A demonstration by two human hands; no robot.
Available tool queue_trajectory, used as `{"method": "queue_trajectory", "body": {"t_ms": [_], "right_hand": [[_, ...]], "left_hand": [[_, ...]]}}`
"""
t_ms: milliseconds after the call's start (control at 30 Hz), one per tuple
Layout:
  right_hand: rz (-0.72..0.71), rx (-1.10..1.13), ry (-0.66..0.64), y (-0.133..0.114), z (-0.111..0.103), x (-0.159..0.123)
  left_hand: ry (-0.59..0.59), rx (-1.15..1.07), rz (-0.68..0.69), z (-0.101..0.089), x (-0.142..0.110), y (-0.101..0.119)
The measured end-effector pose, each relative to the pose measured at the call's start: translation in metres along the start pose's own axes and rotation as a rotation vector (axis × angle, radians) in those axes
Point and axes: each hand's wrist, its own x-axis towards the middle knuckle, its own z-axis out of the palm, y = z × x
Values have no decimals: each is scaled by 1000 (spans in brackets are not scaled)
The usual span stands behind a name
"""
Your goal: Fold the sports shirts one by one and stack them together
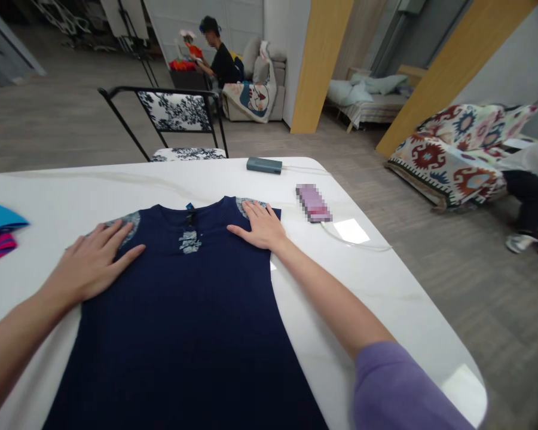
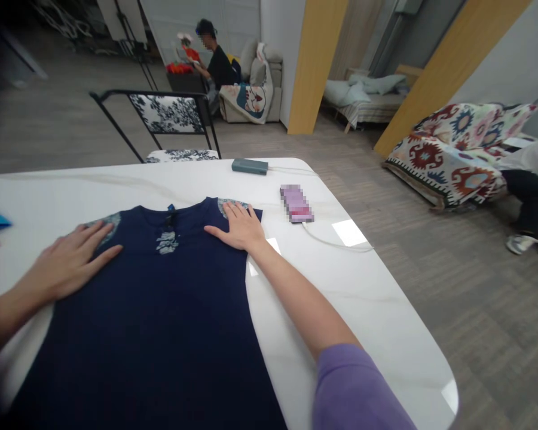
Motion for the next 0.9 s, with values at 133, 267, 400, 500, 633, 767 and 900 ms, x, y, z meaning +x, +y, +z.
{"method": "queue_trajectory", "body": {"t_ms": [133,267,400,500,633,767,900], "right_hand": [[44,208,281,-10,-32,-14],[9,318,437,-44,-62,-87],[-85,339,127,-86,-60,-208],[-41,298,-65,-112,-45,-270],[-63,213,-174,-165,-11,-257],[-129,92,-255,-249,39,-163],[-20,-119,-264,-332,94,-51]], "left_hand": [[135,127,98,-26,-22,37],[171,92,-107,-86,-88,82],[25,-53,-268,-138,-218,101],[-165,-152,-402,-160,-324,107],[-311,-168,-490,-171,-411,104],[-228,-111,-516,-182,-433,88],[-293,-181,-500,-189,-435,78]]}}
